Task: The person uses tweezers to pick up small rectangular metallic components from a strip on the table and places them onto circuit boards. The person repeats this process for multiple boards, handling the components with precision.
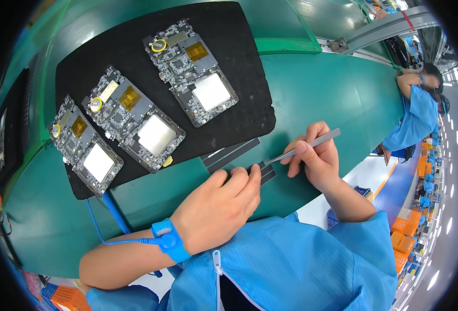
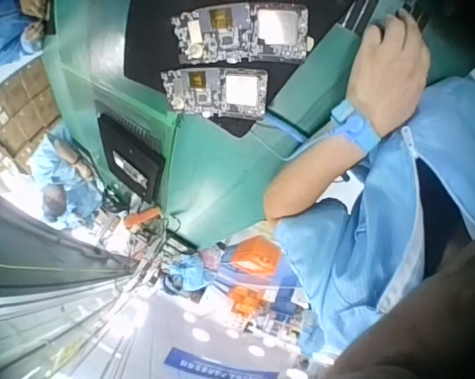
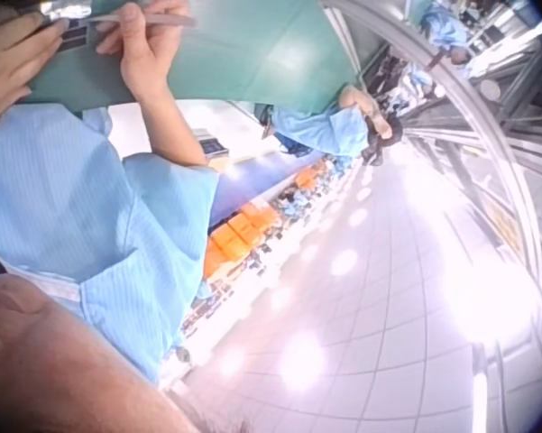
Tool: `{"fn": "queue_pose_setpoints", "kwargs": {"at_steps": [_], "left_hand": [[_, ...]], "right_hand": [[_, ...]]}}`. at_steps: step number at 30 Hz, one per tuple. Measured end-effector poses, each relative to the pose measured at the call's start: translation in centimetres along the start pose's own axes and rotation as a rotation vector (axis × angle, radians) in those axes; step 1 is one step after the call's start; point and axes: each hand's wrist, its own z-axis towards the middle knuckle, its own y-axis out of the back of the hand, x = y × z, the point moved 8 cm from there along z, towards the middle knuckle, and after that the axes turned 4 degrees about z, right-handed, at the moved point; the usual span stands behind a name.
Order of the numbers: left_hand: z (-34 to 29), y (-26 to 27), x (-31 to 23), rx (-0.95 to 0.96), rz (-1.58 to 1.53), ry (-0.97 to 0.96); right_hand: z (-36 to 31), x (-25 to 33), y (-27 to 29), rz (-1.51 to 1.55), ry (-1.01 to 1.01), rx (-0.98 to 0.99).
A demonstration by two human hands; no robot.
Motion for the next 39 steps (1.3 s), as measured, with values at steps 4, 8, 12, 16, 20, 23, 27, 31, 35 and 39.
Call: {"fn": "queue_pose_setpoints", "kwargs": {"at_steps": [4,8,12,16,20,23,27,31,35,39], "left_hand": [[0.3,0.0,0.1,-0.006,-0.007,0.003],[0.4,-0.2,0.0,-0.015,-0.001,0.009],[0.2,0.0,0.0,-0.020,0.001,0.012],[-0.1,0.1,0.0,-0.024,-0.002,0.012],[-0.2,0.4,0.0,-0.016,0.002,0.017],[-0.2,0.5,0.1,-0.022,0.002,0.012],[-0.8,0.2,0.0,-0.066,-0.001,0.045],[-2.5,1.3,0.2,-0.102,0.035,0.105],[-7.1,4.6,3.3,-0.006,0.198,0.535],[-12.8,4.7,6.8,0.001,0.402,0.962]], "right_hand": [[0.0,-0.3,0.5,-0.029,0.050,0.020],[0.1,-0.1,0.0,-0.046,0.010,0.026],[0.2,-0.2,0.2,-0.004,-0.011,0.011],[0.0,0.0,-0.1,-0.032,0.006,0.013],[0.0,0.0,-0.3,-0.036,0.038,0.053],[0.1,0.0,-0.3,-0.035,0.031,0.059],[-0.1,0.9,-0.7,0.086,0.076,-0.001],[2.5,3.3,-2.1,0.207,0.159,0.012],[6.4,3.9,-9.1,0.291,0.075,0.134],[9.6,3.3,-18.0,0.262,-0.042,0.282]]}}
